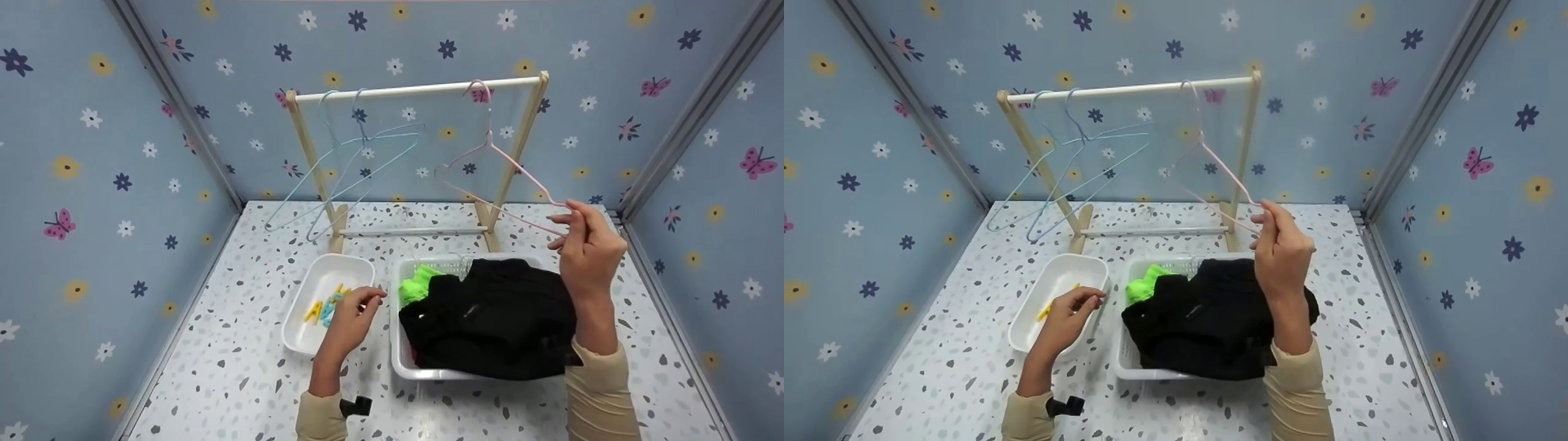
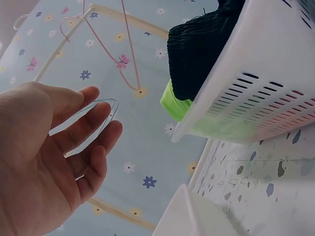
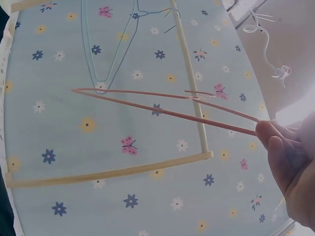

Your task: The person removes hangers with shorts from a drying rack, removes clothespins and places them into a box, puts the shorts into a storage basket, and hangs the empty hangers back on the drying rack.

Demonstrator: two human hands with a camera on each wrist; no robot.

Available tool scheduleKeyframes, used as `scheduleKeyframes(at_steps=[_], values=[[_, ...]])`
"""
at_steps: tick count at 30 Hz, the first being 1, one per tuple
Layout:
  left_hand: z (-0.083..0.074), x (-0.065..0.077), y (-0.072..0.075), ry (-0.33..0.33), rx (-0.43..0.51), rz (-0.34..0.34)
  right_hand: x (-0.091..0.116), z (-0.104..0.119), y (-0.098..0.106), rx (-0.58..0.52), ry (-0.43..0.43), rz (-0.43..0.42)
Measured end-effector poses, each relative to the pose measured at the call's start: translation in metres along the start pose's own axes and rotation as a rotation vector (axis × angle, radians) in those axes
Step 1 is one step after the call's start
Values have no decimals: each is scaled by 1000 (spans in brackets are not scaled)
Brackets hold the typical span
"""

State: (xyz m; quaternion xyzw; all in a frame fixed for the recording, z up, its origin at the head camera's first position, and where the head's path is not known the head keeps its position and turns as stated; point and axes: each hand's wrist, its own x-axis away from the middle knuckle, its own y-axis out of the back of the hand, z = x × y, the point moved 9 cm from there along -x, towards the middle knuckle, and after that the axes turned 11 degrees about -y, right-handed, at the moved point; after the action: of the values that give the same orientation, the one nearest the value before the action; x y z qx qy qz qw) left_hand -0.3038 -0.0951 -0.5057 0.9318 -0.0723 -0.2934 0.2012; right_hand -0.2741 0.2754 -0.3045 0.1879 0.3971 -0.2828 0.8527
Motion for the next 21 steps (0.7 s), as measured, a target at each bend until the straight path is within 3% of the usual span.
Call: scheduleKeyframes(at_steps=[8,21], values=[[-2,0,-4,-10,11,26,-2,7,8,6,25,-102],[-5,1,-7,-1,22,39,2,-5,-5,25,62,-139]])
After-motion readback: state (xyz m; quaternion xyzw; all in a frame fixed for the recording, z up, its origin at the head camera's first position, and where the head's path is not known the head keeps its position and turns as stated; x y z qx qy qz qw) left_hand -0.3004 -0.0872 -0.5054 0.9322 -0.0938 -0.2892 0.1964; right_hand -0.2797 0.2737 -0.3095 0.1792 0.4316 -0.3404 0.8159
